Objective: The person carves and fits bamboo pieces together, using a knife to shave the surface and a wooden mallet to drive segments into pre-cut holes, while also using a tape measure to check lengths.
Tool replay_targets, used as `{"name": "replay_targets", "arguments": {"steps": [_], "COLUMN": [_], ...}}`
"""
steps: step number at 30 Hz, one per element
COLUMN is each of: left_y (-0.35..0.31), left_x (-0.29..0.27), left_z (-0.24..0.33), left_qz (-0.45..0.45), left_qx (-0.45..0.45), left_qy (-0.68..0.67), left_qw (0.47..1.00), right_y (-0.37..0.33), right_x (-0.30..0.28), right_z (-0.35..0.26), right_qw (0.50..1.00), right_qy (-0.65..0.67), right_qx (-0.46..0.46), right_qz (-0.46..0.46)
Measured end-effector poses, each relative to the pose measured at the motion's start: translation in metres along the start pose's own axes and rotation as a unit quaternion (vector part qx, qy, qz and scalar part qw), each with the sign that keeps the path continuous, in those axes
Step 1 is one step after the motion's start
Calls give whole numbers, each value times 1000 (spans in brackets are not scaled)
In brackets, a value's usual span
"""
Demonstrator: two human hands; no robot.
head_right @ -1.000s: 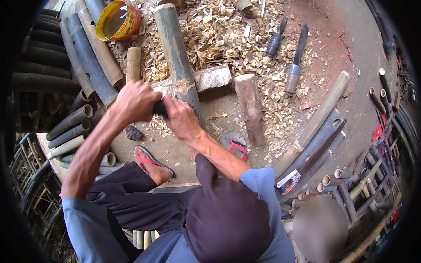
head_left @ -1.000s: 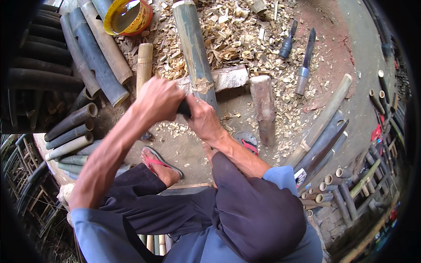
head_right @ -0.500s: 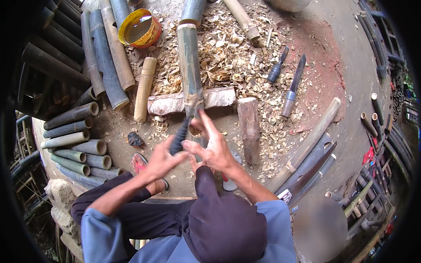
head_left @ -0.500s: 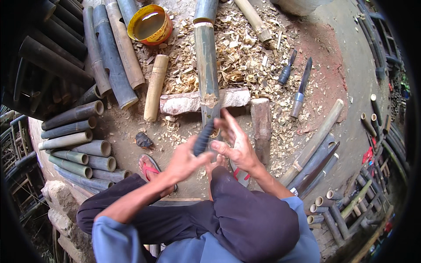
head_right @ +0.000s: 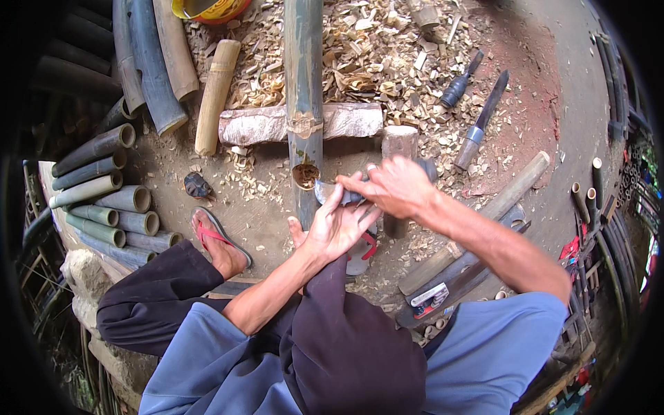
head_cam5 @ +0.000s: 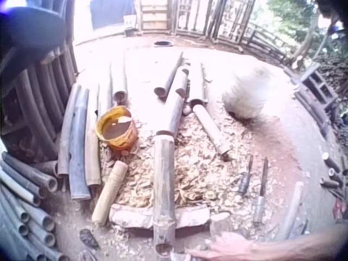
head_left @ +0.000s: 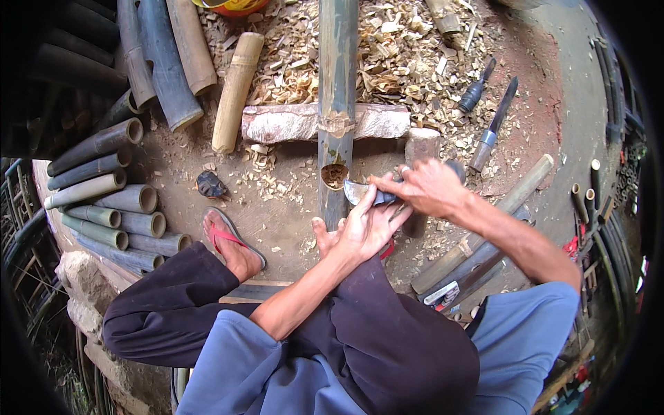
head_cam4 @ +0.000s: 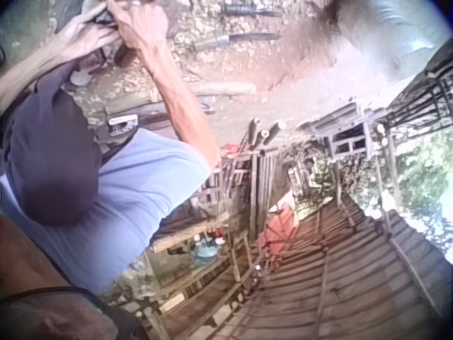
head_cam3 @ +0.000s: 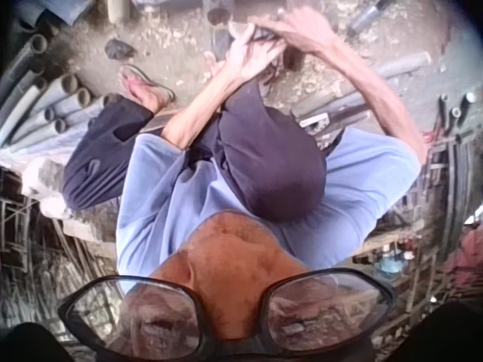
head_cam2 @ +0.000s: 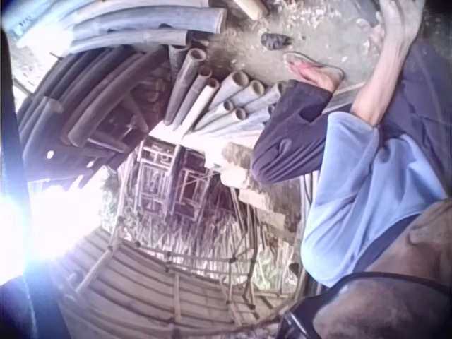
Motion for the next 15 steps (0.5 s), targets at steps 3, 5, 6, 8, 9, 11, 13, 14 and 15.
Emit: {"name": "replay_targets", "arguments": {"steps": [3,5,6,8,9,11,13,14,15], "left_y": [8,7,7,3,1,-2,-6,-9,-11], "left_x": [4,5,7,11,13,13,12,10,10], "left_z": [7,9,12,16,19,25,28,31,35], "left_qz": [42,98,126,182,202,239,259,270,267], "left_qx": [38,31,18,-1,-7,-20,-51,-65,-87], "left_qy": [-75,-94,-98,-74,-38,35,108,144,191], "left_qw": [996,990,987,981,979,970,958,950,940], "right_y": [29,39,43,44,45,41,32,30,27], "right_x": [-29,-30,-29,-24,-21,-11,1,9,13], "right_z": [5,12,15,18,19,21,17,13,8], "right_qw": [995,992,989,984,980,972,961,946,935], "right_qy": [-4,21,40,92,122,192,264,311,345], "right_qx": [-63,-84,-87,-82,-74,-50,-22,7,19], "right_qz": [-82,-94,-108,-130,-136,-123,-84,-95,-81]}}
Point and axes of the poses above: each hand's wrist, its own y-axis towards the middle knuckle, its own x-axis out of the palm, z = x × y, the point moved 5 cm from there along y, towards the middle knuckle, and after that the axes turned 12 degrees about y, right-handed, at the moved point
